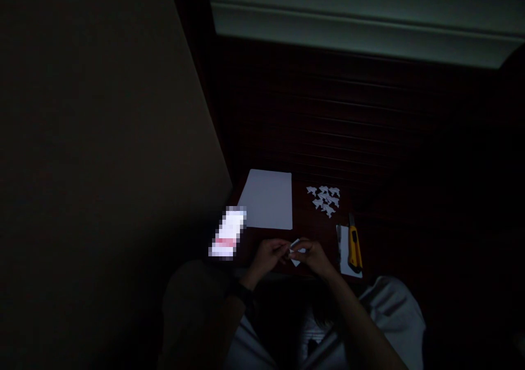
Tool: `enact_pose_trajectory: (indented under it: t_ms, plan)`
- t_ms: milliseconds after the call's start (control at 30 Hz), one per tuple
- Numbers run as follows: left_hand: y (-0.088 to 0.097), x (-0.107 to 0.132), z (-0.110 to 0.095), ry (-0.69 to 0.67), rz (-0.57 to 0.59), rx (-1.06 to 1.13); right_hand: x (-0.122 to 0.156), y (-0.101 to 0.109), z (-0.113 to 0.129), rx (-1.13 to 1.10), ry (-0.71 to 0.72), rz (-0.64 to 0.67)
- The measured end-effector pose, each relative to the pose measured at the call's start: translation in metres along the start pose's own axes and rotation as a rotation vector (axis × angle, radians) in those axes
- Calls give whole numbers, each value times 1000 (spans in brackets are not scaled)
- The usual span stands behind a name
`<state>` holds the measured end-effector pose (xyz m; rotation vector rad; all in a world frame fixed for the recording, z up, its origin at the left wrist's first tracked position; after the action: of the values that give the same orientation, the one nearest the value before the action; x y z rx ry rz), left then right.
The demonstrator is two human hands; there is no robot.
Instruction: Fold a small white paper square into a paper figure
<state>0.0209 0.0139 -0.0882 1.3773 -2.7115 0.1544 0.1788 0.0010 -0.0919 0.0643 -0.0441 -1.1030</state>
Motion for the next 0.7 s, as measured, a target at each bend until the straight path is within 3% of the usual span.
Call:
enact_pose_trajectory:
  t_ms: [167, 267, 500, 700]
  plan:
    - [2, 0, 0, -14, 4, 31, 2, 1, -3, -10, -1, -49]
    - [3, -2, 4, -10, -66, 32, 3, 1, -1, -28, -12, -13]
    - [4, -6, 10, -34, -82, -9, 2, -1, 6, -32, -26, 91]
    - [3, -3, 6, -21, -55, -43, 0, -1, 0, -18, -59, 5]
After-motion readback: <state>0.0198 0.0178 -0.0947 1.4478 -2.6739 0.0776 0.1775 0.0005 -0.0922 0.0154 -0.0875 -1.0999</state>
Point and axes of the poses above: each hand's wrist, its own x-axis away from the middle knuckle, its own y-axis out of the back of the hand, z = x × y, the point moved 2 cm from there along -x, towards the middle knuckle, and after that the axes turned 13 degrees about z, right-handed, at the moved point
